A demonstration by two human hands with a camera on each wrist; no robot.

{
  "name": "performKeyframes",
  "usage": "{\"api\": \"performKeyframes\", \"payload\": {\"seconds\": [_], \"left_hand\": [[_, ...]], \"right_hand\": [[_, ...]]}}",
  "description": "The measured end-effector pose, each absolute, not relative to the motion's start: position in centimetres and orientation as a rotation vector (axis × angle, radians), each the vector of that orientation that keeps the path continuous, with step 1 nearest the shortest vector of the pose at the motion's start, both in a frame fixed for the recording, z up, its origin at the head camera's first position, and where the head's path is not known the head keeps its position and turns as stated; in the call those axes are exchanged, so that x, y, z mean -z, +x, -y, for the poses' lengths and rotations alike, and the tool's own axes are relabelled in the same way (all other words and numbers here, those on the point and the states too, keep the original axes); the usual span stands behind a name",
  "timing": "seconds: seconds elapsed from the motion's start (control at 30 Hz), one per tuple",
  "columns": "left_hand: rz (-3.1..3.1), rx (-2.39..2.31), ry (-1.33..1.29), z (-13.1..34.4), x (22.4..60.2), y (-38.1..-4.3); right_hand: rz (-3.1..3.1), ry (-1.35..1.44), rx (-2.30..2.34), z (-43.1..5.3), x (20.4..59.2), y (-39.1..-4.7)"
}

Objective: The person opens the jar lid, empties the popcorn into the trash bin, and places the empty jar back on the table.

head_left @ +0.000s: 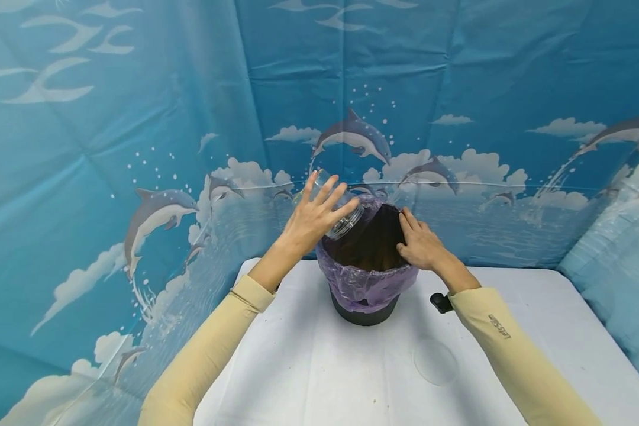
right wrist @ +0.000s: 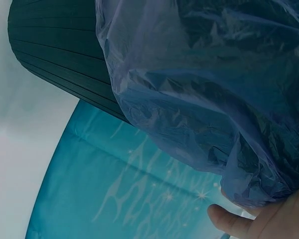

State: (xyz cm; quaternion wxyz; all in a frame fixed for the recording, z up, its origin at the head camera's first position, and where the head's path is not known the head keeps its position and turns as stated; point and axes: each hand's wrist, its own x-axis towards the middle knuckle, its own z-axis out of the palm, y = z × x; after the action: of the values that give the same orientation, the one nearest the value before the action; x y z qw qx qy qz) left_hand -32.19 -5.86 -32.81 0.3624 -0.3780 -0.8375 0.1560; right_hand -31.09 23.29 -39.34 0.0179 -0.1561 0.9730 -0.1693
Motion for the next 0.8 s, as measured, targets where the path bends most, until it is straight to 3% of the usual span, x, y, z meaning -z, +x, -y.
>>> {"api": "performKeyframes", "payload": {"seconds": [0.3,0.57,0.8], "left_hand": [[2.291,-0.217,-0.856,6.9,33.4,-31.0],[2.466,0.435,-0.744,9.1,35.1,-29.9],[2.454,1.007,-0.619,12.1,36.8,-27.1]], "right_hand": [[-3.021,-0.482,0.528,-23.2,39.3,-31.0],[-3.026,-0.479,0.540,-23.2,39.7,-31.3],[-3.021,-0.482,0.546,-23.2,39.4,-31.2]]}}
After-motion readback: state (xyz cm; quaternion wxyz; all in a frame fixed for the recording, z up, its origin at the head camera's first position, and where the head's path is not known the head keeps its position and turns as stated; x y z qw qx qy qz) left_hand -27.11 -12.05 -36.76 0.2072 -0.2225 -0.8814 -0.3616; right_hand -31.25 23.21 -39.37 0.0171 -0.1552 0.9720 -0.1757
